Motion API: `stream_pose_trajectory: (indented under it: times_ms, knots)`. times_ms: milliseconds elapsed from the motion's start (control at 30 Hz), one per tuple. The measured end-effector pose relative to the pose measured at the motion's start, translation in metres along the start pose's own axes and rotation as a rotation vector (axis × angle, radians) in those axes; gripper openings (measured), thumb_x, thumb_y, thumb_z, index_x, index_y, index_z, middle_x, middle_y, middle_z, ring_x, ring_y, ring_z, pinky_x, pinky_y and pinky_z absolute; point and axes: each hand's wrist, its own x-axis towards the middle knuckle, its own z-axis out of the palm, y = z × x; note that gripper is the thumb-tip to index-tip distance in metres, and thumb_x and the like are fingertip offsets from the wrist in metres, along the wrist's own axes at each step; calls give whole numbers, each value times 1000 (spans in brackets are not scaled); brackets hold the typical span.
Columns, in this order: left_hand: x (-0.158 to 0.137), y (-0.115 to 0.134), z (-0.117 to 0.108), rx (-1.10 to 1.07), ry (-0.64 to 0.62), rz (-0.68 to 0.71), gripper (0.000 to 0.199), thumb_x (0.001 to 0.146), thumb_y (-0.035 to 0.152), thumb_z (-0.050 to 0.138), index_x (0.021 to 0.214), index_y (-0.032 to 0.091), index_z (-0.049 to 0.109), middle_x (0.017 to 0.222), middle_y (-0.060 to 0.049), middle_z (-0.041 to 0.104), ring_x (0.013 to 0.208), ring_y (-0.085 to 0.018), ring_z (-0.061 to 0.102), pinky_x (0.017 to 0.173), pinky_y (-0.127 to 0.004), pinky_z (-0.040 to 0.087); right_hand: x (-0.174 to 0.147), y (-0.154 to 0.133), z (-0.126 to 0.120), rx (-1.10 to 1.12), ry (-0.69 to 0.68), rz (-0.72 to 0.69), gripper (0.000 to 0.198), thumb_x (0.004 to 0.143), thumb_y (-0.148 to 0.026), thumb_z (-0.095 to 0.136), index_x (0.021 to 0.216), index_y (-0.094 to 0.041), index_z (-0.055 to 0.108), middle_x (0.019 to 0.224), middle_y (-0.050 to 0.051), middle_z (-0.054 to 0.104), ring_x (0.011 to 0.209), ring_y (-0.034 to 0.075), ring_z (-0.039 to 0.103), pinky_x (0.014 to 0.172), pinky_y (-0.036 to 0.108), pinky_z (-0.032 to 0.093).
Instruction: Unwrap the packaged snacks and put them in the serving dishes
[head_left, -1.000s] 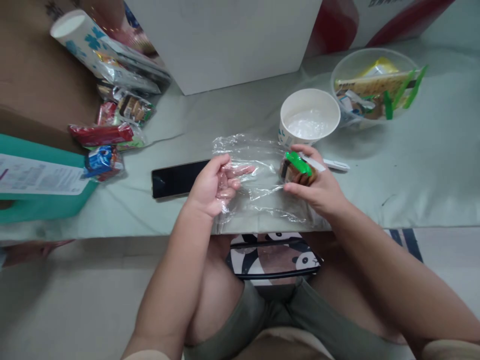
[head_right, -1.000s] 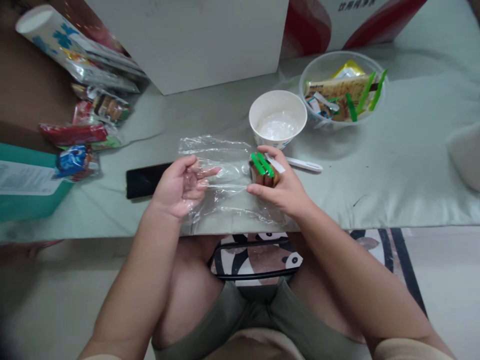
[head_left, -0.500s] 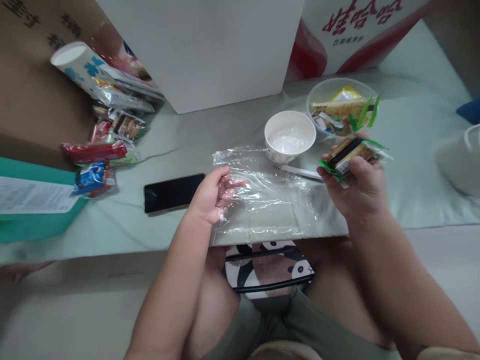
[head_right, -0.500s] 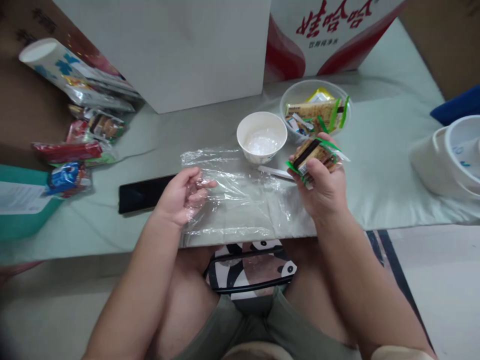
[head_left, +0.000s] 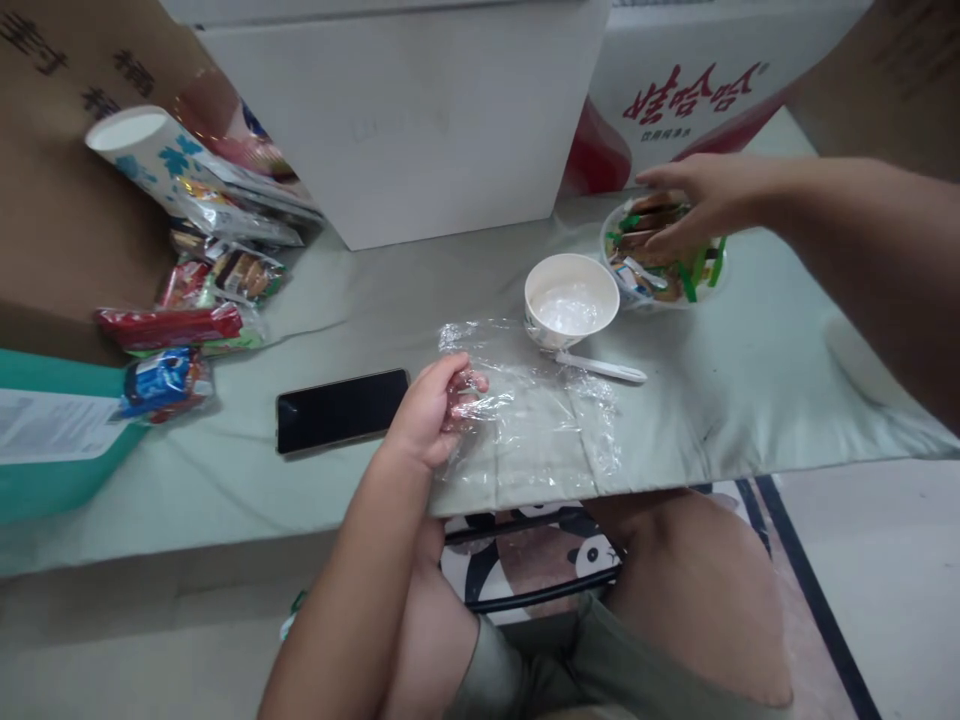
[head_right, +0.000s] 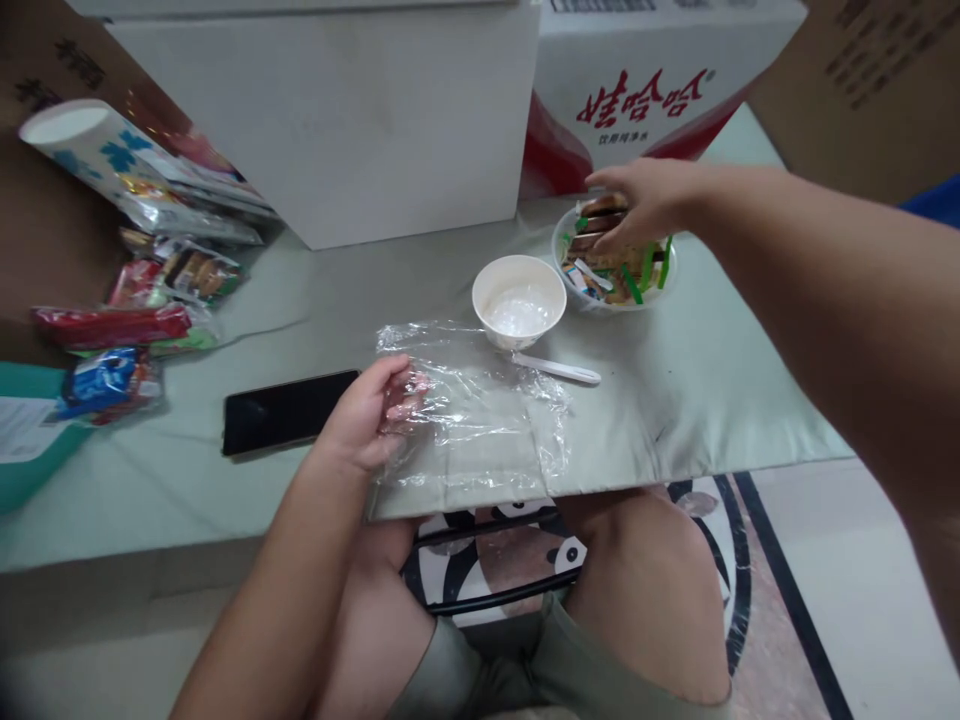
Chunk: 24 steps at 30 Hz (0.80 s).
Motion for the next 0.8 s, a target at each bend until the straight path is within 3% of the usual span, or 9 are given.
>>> stream_pose_trajectory:
  times_ms: [133, 233, 333, 467, 567, 667, 800]
  knots:
    - [1, 0, 0, -5, -24, 5, 33, 96, 20, 51, 63, 17, 44, 55, 2, 58, 29, 0, 32, 31, -13, 17, 30, 21, 1, -205, -177, -55, 32, 98, -42, 58, 88, -15, 72, 108, 4, 75, 95, 11, 68, 85, 29, 53]
    - [0, -1, 0, 10, -12, -1, 33, 96, 21, 50, 65, 17, 46, 56, 2, 58, 30, 0, 32, 31, -13, 17, 63, 37, -1, -477, -433, -41, 28, 82, -42, 78, 86, -14, 77, 96, 4, 78, 88, 12, 68, 84, 34, 49]
    - [0, -2, 0, 11, -20, -2, 33, 97, 20, 50, 64, 17, 45, 55, 2, 58, 30, -1, 32, 31, -13, 16, 81, 42, -2, -721, -590, 20, 43, 73, -42, 86, 106, -15, 79, 106, 8, 79, 94, 16, 68, 83, 36, 45]
    - [1, -3, -1, 8, -31, -1, 34, 96, 20, 50, 62, 16, 47, 54, 2, 57, 30, -1, 32, 31, -13, 16, 86, 39, -10, -866, -767, 38, 47, 84, -48, 79, 122, -21, 75, 120, 8, 77, 98, 15, 69, 80, 33, 44]
    - [0, -2, 0, 4, -28, 3, 34, 95, 20, 51, 62, 16, 48, 54, 1, 57, 29, -1, 32, 31, -13, 16, 85, 35, -21, -899, -769, -17, 33, 88, -40, 77, 117, -24, 77, 111, 6, 79, 93, 15, 69, 77, 32, 45]
    - [0, -1, 1, 4, -19, -12, 34, 95, 21, 51, 62, 16, 47, 53, 2, 56, 29, -1, 32, 30, -13, 15, 79, 24, -29, -976, -677, -90, 22, 93, -32, 71, 111, -22, 79, 111, 8, 79, 98, 18, 70, 78, 33, 45]
    - [0, -1, 1, 1, -16, 3, 32, 93, 21, 53, 62, 16, 48, 53, 2, 56, 29, -1, 32, 30, -14, 16, 68, 1, -32, -936, -500, 15, 31, 99, -33, 59, 116, -15, 78, 116, 7, 79, 106, 13, 70, 78, 31, 42]
